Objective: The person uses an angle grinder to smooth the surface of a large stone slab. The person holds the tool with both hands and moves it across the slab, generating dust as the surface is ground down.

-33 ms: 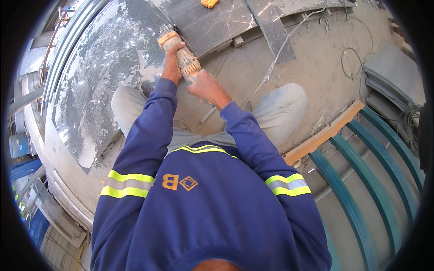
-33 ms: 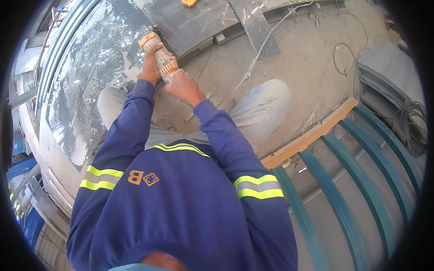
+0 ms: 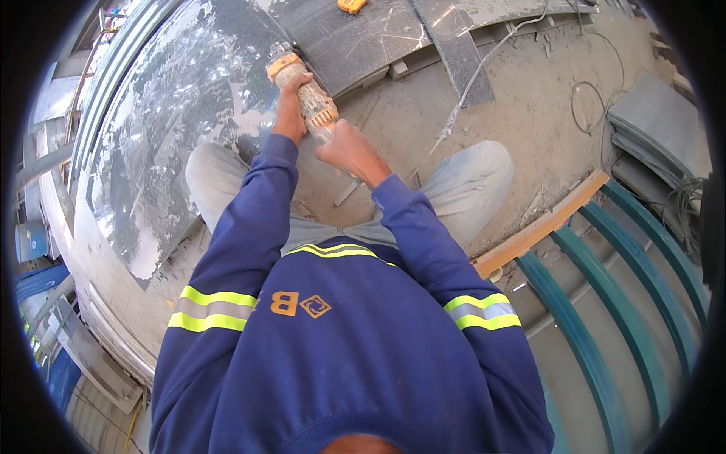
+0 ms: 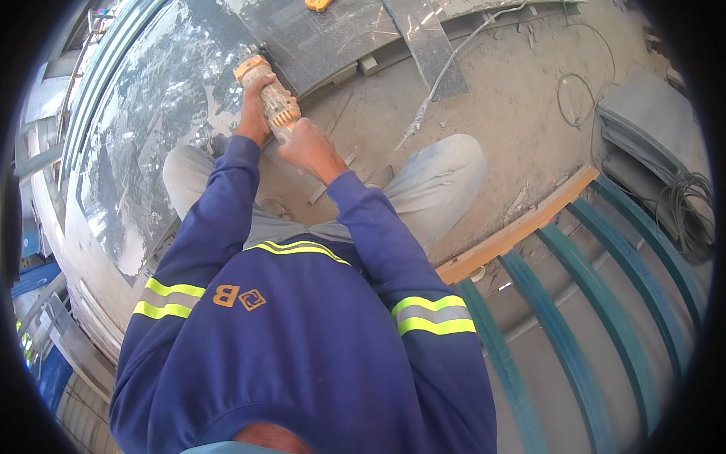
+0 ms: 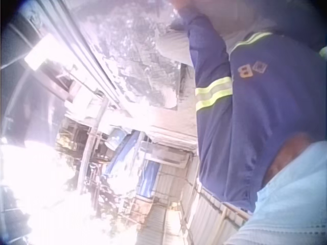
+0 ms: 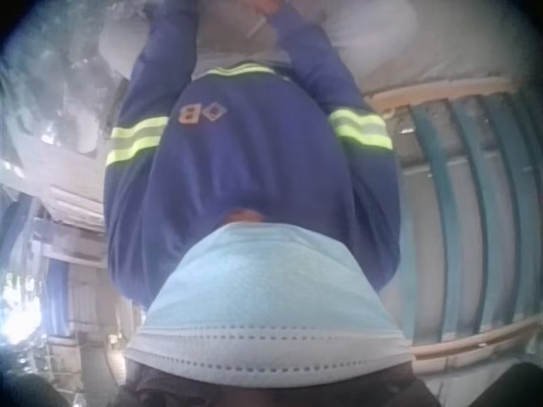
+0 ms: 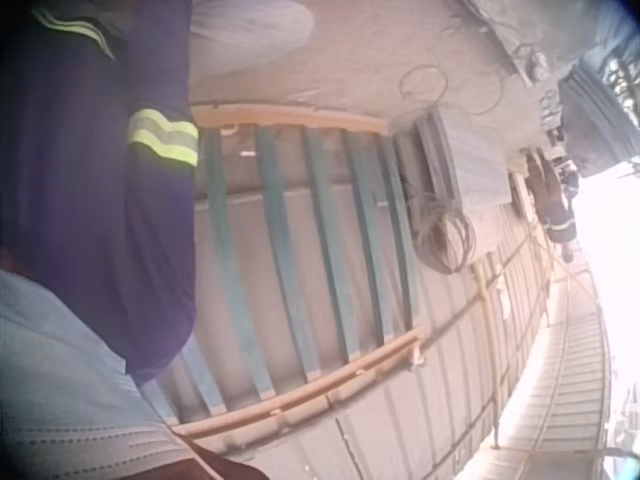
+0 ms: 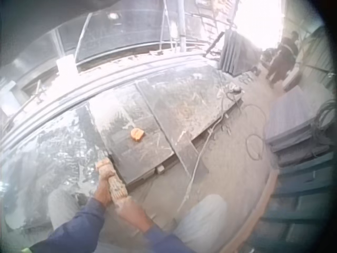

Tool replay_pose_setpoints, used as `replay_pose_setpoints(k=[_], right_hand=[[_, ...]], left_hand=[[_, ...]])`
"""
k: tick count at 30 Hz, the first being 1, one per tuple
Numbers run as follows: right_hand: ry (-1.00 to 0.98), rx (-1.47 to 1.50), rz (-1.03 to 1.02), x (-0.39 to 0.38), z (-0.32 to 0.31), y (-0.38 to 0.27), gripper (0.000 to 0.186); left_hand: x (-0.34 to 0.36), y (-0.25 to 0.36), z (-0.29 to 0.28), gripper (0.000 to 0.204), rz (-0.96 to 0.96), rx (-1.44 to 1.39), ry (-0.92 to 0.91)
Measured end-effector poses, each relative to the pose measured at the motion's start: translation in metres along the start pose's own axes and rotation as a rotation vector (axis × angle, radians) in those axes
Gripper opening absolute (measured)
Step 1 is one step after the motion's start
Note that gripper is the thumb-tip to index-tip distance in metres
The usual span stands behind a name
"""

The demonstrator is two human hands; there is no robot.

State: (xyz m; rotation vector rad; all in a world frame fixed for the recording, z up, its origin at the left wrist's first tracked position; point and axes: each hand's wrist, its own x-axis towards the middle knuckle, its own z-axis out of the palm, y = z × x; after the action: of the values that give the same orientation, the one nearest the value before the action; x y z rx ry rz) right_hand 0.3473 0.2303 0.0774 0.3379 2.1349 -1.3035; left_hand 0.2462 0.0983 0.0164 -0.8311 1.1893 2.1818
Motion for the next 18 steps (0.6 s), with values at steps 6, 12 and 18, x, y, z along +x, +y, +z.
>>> replay_pose_setpoints(k=[6, 12, 18], right_hand=[[-0.039, -0.017, 0.024, -0.017, -0.002, 0.005, 0.036], [0.099, -0.078, -0.054, 0.012, 0.012, 0.018, 0.035], [0.0, 0.007, 0.006, 0.009, -0.002, -0.004, 0.035]], left_hand=[[-0.013, -0.017, -0.004, 0.032, -0.001, 0.012, -0.02], [0.002, -0.007, -0.001, 0.032, 0.03, 0.027, 0.003], [0.005, 0.004, 0.003, 0.031, 0.041, 0.028, -0.007]])
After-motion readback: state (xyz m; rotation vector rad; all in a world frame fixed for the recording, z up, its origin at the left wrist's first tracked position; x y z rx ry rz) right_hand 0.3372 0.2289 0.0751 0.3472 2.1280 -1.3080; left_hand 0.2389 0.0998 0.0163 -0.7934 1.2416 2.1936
